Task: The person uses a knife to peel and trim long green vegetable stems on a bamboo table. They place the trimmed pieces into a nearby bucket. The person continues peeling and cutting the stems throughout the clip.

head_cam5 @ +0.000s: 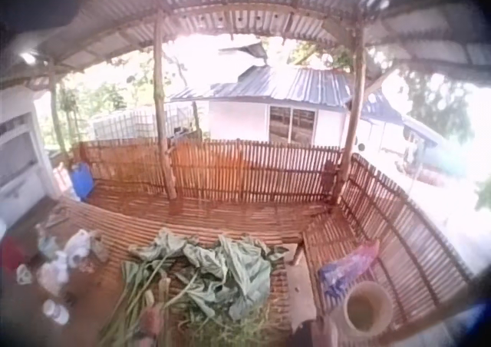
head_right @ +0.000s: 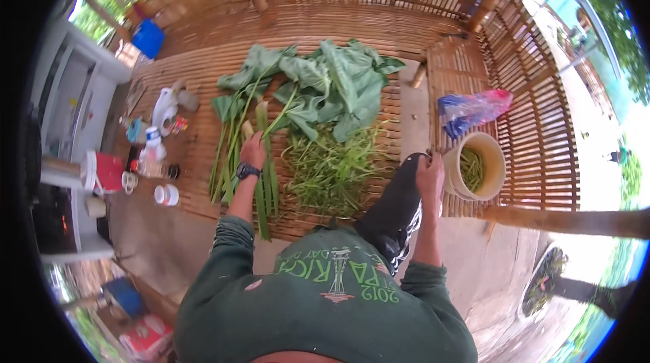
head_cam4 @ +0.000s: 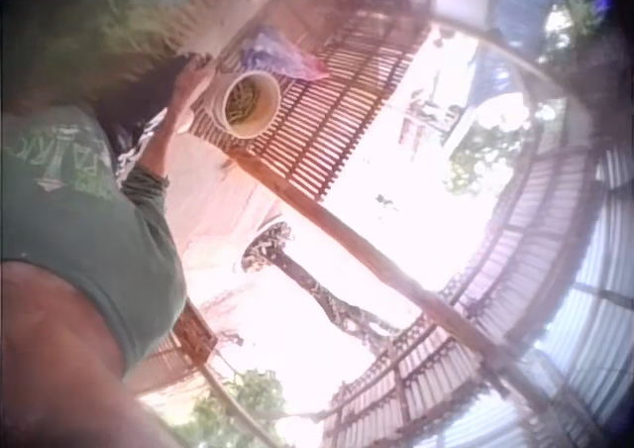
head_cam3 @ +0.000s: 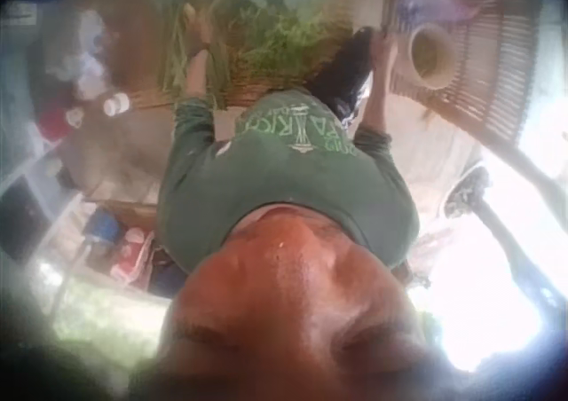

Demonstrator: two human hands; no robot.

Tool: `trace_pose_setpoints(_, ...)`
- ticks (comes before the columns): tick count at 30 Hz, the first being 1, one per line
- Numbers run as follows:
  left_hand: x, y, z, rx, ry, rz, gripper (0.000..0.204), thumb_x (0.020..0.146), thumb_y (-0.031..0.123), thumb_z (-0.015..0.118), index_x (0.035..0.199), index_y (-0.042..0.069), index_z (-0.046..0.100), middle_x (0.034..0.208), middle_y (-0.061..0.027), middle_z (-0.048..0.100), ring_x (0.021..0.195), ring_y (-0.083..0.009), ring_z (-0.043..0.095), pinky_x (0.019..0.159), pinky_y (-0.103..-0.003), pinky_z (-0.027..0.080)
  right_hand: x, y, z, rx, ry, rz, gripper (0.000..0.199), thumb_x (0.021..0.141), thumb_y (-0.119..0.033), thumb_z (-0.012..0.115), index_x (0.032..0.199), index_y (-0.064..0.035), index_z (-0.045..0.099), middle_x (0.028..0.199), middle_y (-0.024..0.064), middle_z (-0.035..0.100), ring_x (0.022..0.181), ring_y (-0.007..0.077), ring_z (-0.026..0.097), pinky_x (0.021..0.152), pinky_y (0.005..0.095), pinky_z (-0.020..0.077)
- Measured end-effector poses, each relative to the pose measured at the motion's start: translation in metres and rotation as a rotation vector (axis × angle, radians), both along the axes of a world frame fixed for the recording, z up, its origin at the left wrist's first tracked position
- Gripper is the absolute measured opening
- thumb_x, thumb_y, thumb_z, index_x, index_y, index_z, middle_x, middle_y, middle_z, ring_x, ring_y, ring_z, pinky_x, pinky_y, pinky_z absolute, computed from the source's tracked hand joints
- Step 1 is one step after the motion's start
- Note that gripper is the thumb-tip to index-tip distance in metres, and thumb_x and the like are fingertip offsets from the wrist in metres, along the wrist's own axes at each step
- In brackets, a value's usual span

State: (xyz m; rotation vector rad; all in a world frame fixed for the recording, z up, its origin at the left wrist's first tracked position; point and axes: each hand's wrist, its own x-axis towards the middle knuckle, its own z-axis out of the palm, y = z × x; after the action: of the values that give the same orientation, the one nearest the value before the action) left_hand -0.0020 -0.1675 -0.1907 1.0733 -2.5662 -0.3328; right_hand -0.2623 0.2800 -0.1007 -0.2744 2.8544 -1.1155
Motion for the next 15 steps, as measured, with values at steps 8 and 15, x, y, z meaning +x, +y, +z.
trace_pose_setpoints(8, 0.016, 0.032, 0.108, -0.108, 0.256, -0.114, 0.031, 0.093, 0.004, 0.069, 0.124, 0.007, 0.071, 0.111, -0.0112, 0.067, 0.105, -0.0338, 0.063, 0.091, -0.044, 0.054, 0.072, -0.142, 0.076, -0.338, -0.257, 0.390, 0.027, 0.108, -0.024, 0.052, 0.119, -0.0029, 0.064, 0.095, 0.0283, 0.068, 0.082, 0.0465, 0.066, 0.071, 0.0509, 0.0503)
trace_pose_setpoints(15, 0.026, 0.016, 0.122, -0.320, 0.192, -0.194, 0.033, 0.089, -0.001, 0.067, 0.120, 0.009, 0.074, 0.114, -0.0073, 0.066, 0.107, -0.0307, 0.062, 0.093, -0.045, 0.051, 0.049, -0.198, 0.058, -0.254, -0.136, 0.585, 0.029, 0.108, -0.027, 0.050, 0.122, -0.0034, 0.059, 0.098, 0.0307, 0.069, 0.095, 0.0531, 0.064, 0.083, 0.0577, 0.0484)
